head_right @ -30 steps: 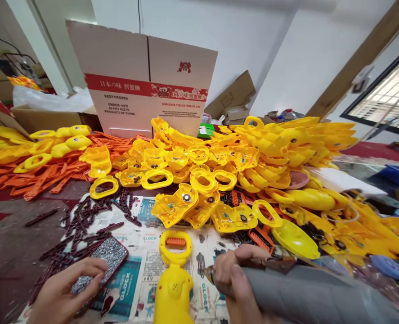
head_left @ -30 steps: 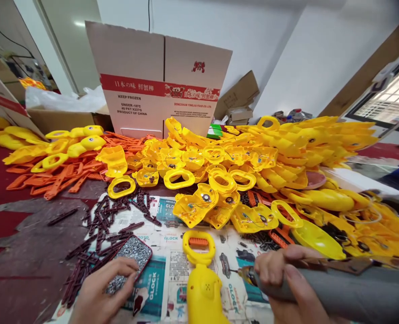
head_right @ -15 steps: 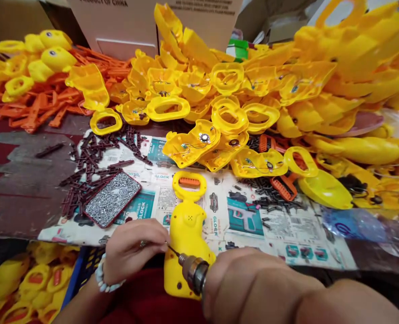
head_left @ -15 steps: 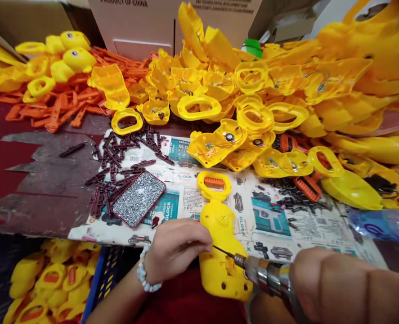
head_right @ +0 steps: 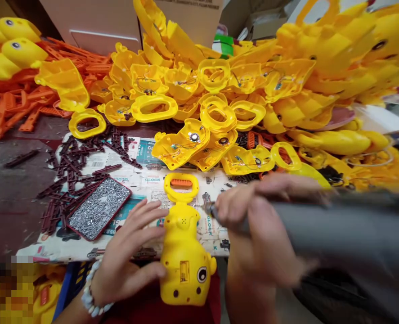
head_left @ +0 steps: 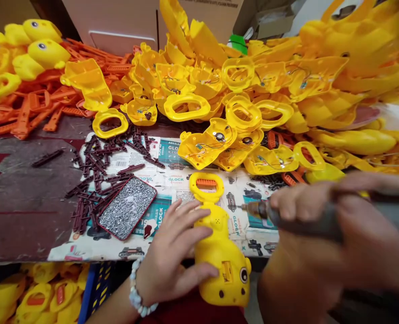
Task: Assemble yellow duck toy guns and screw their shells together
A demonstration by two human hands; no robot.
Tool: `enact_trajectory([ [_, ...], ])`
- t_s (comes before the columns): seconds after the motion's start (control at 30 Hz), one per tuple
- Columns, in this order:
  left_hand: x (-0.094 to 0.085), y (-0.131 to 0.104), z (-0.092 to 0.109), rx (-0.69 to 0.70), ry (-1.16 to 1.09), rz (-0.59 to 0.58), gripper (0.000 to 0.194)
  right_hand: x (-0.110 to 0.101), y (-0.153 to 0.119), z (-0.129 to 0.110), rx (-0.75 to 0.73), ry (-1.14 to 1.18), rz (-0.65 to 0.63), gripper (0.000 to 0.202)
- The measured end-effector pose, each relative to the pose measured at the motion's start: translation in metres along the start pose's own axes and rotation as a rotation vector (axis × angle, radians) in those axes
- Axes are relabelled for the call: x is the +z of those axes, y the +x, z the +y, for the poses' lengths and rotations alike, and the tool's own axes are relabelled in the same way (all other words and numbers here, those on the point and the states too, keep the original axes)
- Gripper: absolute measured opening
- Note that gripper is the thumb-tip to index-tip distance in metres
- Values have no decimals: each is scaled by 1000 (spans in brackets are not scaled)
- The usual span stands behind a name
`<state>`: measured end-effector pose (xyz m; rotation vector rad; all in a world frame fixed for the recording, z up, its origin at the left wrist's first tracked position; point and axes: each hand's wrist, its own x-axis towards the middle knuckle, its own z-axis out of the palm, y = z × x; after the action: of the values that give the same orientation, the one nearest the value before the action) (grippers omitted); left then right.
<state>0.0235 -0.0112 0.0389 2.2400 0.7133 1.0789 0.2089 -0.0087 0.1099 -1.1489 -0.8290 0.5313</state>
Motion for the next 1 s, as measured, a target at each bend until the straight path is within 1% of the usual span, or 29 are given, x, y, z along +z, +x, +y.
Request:
enact_trajectory([
  [0.03,0,2,4,47,9,-49,44,7,12,6,-21,54,32,30],
  [0.07,1,4,8,103,17,-107,43,14,23,12,-51,91,65,31],
  [0.1,3,6,13,158,29,-162,38,19,31,18,-70,114,68,30],
  [0.17,9,11,19,241,62,-243,20,25,41,31,-90,118,62,29],
  [0.23,17,15,20,264,80,-302,13,27,44,40,-68,119,56,29],
  [0.27,21,16,18,257,61,-322,15,27,43,43,-44,118,60,30],
  [0.3,25,17,16,241,21,-338,22,28,43,45,-20,118,62,32],
  [0.37,31,17,11,193,-70,-342,38,28,42,48,9,113,58,33],
  [0.43,34,16,7,161,-128,-311,43,28,42,51,3,104,47,32],
  [0.57,37,15,6,179,-141,-257,39,27,47,56,13,92,25,28],
  [0.73,38,13,9,149,-170,-257,40,28,48,62,0,76,39,28],
  [0.93,34,13,14,124,-169,-267,34,25,35,63,-86,61,134,25],
  [1.0,34,13,17,87,-160,-290,29,21,28,60,-100,54,132,25],
])
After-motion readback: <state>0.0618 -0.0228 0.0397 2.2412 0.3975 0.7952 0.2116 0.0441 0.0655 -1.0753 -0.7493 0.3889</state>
